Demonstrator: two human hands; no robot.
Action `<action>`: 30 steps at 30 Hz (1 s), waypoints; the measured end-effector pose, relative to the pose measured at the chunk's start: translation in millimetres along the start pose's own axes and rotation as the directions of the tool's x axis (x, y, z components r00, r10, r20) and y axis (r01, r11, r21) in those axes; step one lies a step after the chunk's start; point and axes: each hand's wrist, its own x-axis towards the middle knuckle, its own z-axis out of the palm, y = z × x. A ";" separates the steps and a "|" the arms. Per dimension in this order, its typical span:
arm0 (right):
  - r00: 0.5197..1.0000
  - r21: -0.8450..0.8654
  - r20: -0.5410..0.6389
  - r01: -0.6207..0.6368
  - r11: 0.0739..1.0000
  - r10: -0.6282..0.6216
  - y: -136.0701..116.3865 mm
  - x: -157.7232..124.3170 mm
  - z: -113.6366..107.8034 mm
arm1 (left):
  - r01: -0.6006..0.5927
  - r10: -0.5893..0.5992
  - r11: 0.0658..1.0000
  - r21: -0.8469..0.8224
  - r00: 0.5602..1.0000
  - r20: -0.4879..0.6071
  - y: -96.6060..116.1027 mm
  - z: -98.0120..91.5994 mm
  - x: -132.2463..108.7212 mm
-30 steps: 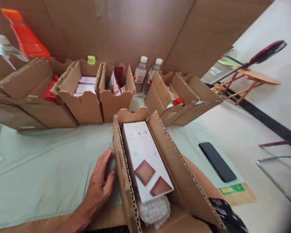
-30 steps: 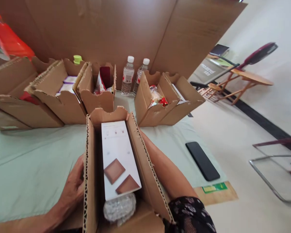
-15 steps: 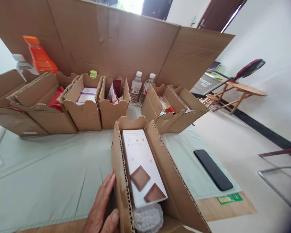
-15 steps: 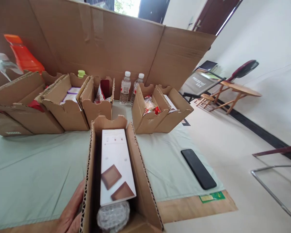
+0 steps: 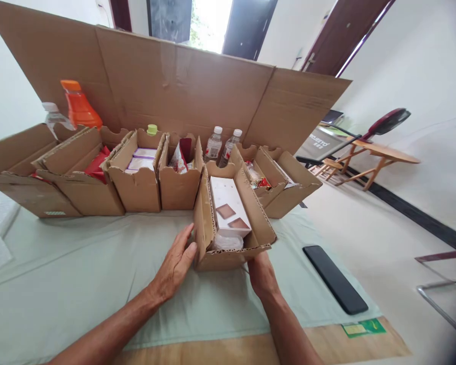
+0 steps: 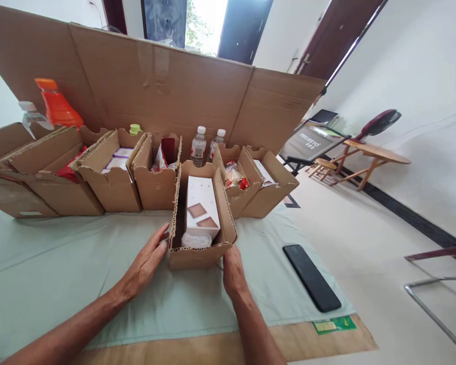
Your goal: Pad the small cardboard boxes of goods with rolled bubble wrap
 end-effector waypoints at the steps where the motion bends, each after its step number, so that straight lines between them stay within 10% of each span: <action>1: 1.000 0.035 0.008 -0.005 0.999 0.005 2.3 -5.8 -3.0 | 0.037 -0.037 0.999 -0.013 0.999 -0.019 -2.8 -1.0 -1.4; 5: 0.993 0.194 0.085 -0.097 0.976 0.082 7.8 -31.1 -16.9 | 0.074 -0.076 0.996 -0.053 0.996 -0.054 -6.8 -6.9 -12.9; 8: 0.990 0.008 0.106 -0.095 0.995 0.093 1.2 -35.5 -17.7 | 0.029 -0.029 0.999 -0.034 1.000 0.010 -7.7 -7.3 -15.9; 16: 0.996 -0.317 0.045 -0.055 0.947 0.073 -13.8 18.3 6.1 | -0.055 0.100 0.953 -0.299 0.985 0.139 -19.7 -1.0 -4.6; 24: 0.994 -0.523 -0.078 -0.109 0.845 0.079 -3.7 73.3 21.1 | 0.015 0.023 0.973 -0.229 0.986 0.162 -23.5 -4.8 -6.5; 30: 0.999 -0.491 0.039 -0.008 0.871 0.031 -9.2 70.7 31.0 | 0.001 0.032 0.982 -0.188 0.984 0.173 -23.7 -6.6 -7.0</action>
